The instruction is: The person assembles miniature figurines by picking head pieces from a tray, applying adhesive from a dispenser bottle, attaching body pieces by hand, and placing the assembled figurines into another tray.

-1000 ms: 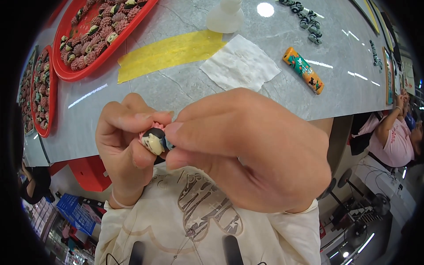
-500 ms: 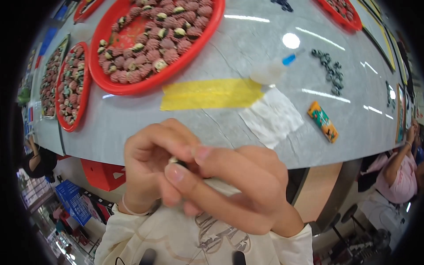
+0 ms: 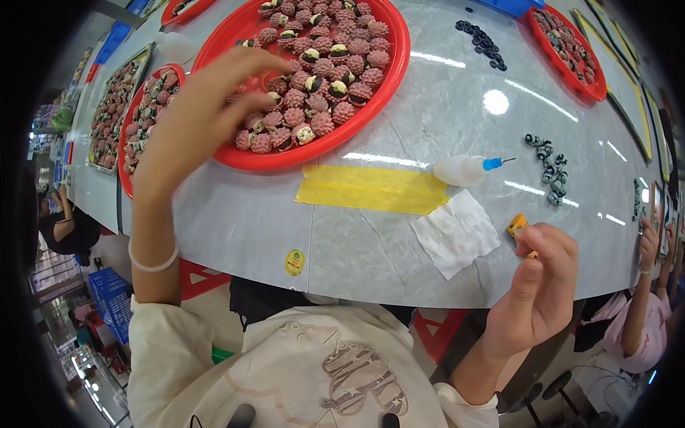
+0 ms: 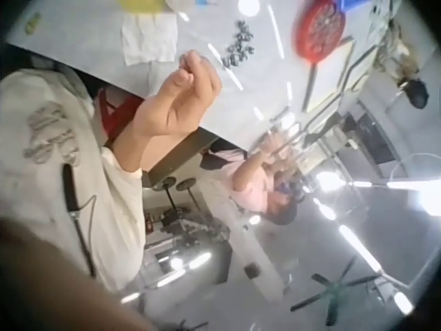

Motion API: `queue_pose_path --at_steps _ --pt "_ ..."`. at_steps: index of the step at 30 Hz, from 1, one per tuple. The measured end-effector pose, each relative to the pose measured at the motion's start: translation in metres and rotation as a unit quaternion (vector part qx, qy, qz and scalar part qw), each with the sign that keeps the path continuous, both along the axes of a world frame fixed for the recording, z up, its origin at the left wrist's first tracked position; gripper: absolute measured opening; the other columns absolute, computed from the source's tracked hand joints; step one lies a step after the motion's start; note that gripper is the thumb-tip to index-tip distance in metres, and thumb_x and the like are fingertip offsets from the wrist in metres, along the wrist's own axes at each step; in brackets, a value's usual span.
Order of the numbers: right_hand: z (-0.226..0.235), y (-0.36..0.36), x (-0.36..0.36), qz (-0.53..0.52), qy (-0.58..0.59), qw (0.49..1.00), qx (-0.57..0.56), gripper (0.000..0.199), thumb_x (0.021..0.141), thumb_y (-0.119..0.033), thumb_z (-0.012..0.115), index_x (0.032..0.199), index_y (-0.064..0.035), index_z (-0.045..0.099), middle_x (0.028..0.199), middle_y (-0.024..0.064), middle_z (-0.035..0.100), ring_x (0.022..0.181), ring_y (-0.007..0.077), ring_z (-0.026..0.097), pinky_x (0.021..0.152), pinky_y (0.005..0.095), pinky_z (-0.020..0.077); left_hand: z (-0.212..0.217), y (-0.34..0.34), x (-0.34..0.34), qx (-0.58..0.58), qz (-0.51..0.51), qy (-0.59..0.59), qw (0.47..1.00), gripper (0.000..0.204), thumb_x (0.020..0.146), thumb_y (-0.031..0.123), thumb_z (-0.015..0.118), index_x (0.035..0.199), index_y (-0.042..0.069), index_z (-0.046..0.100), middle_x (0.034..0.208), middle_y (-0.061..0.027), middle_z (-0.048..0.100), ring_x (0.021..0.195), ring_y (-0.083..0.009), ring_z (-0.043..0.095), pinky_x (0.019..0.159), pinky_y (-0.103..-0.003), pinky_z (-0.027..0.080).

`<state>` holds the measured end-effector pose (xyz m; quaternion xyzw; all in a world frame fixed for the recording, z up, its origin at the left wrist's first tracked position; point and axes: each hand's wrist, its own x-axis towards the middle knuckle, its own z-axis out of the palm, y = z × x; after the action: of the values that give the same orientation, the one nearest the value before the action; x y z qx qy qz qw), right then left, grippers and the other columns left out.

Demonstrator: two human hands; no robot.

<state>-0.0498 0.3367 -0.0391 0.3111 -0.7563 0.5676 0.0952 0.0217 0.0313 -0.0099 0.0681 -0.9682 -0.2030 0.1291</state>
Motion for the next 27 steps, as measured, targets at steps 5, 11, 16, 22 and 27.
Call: queue_pose_path --at_steps 5,11,16,22,27 --pt "0.0 0.007 -0.005 -0.032 -0.03 0.999 0.0 0.017 0.081 -0.003 0.045 0.095 0.0052 0.052 0.089 0.0096 0.051 0.075 0.0142 0.045 0.068 0.0235 0.0364 -0.008 -0.013 -0.009 0.074 -0.036 -0.059 0.995 0.021 0.072 0.001 0.055 0.093 0.002 0.051 0.089 -0.0053 0.052 0.082 -0.0145 0.052 0.074 -0.025 0.044" --pt "0.005 -0.026 -0.019 -0.027 -0.04 0.999 0.012 0.02 0.073 0.002 0.052 0.093 0.0051 0.053 0.091 0.011 0.053 0.08 0.0155 0.05 0.075 0.0234 0.0368 0.004 0.003 -0.004 0.137 -0.047 0.012 0.989 0.021 0.071 0.0 0.056 0.092 0.001 0.052 0.091 -0.0055 0.05 0.082 -0.0129 0.052 0.073 -0.025 0.044" --pt "-0.002 -0.044 -0.023 0.154 -0.083 0.969 0.173 0.029 0.08 -0.011 0.053 0.104 0.0041 0.048 0.092 0.0105 0.056 0.088 0.0167 0.051 0.079 0.0263 0.0377 -0.005 0.036 0.022 0.42 -0.121 0.137 0.889 0.021 0.068 -0.008 0.058 0.085 0.0 0.05 0.093 -0.0118 0.048 0.078 -0.017 0.055 0.068 -0.025 0.047" --pt "0.008 -0.021 -0.005 0.129 -0.217 0.967 -0.03 0.044 0.08 -0.03 0.055 0.107 0.0026 0.043 0.081 0.0099 0.053 0.069 0.0138 0.051 0.06 0.0216 0.0398 -0.022 0.101 0.047 0.712 -0.009 0.119 0.692 0.035 0.064 0.022 0.071 0.083 0.005 0.047 0.089 -0.0125 0.05 0.073 -0.0181 0.056 0.059 -0.022 0.048" --pt "0.023 0.001 0.002 0.119 -0.222 0.968 -0.002 0.05 0.071 -0.036 0.064 0.1 0.0004 0.045 0.082 0.0105 0.049 0.061 0.0112 0.047 0.049 0.0183 0.0351 -0.031 0.125 0.051 0.801 0.037 0.05 0.595 0.042 0.066 0.025 0.07 0.092 0.008 0.042 0.086 -0.0121 0.051 0.069 -0.0183 0.057 0.053 -0.02 0.048"
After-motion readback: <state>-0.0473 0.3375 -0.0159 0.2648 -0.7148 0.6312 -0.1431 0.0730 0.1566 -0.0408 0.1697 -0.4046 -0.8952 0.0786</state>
